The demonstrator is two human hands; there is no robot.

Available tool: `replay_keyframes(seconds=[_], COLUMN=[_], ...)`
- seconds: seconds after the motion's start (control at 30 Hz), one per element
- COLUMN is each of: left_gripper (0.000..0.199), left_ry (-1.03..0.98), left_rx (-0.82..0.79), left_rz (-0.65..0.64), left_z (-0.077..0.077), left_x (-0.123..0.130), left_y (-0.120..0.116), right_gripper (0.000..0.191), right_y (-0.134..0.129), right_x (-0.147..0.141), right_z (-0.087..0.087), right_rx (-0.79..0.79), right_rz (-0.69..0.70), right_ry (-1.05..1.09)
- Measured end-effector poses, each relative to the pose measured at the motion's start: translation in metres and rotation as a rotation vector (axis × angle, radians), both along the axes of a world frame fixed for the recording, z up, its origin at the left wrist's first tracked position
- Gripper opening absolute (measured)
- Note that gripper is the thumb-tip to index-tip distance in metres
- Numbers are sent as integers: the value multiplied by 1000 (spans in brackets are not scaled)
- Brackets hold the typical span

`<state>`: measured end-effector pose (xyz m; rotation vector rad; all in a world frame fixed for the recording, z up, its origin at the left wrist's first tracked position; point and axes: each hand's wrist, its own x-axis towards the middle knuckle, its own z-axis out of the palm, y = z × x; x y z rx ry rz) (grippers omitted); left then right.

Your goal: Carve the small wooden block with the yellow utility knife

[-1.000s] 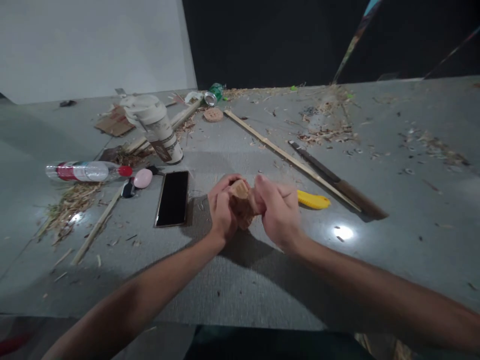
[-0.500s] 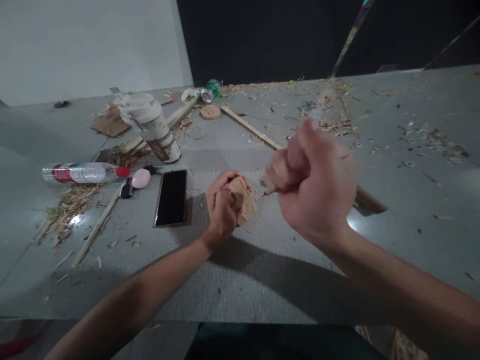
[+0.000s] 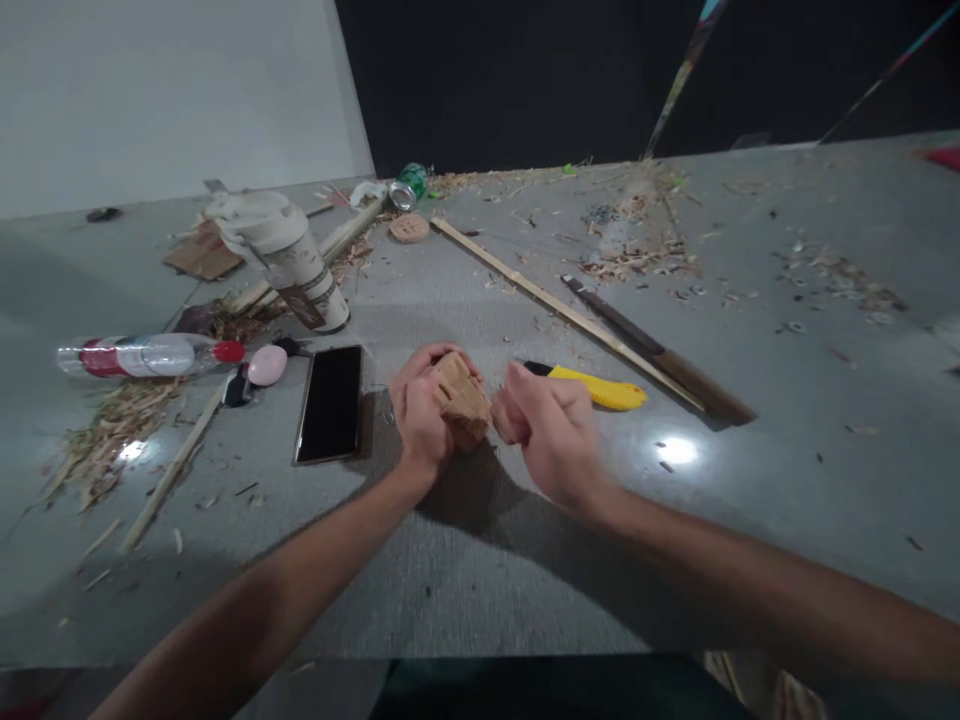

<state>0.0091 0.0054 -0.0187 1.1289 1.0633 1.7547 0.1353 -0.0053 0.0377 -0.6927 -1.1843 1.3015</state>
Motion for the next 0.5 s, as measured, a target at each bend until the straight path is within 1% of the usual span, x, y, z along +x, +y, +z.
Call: replay_keyframes(seconds=[0.03, 0.13, 0.2, 0.27, 0.33, 0.4, 0.43, 0.5], left_gripper=[21, 25, 28, 28, 26, 25, 26, 26], left_ry=[-1, 25, 50, 64, 49, 21, -6, -64], left_rx=[6, 5, -10, -8, 7, 19, 22, 26], left_rz=[9, 37, 44, 60, 67, 49, 32, 3], left_z=[0, 1, 2, 2, 2, 0, -1, -3], left_x=[0, 0, 0, 0, -1, -1, 0, 0], left_y=[0, 0, -1, -1, -1, 1, 1, 3], right_gripper=[65, 63, 64, 66, 67, 66, 65, 62], right_y=[-1, 3, 10, 14, 15, 14, 15, 21], right_x=[3, 9, 6, -3, -11, -12, -8, 7], right_z=[3, 21, 25, 16, -1, -15, -17, -14], right_rx=[7, 58, 61, 25, -15, -43, -54, -51], right_rz=[-1, -6, -26, -34, -19, 10, 24, 21], right_ry=[12, 112, 145, 136, 76, 40, 26, -37])
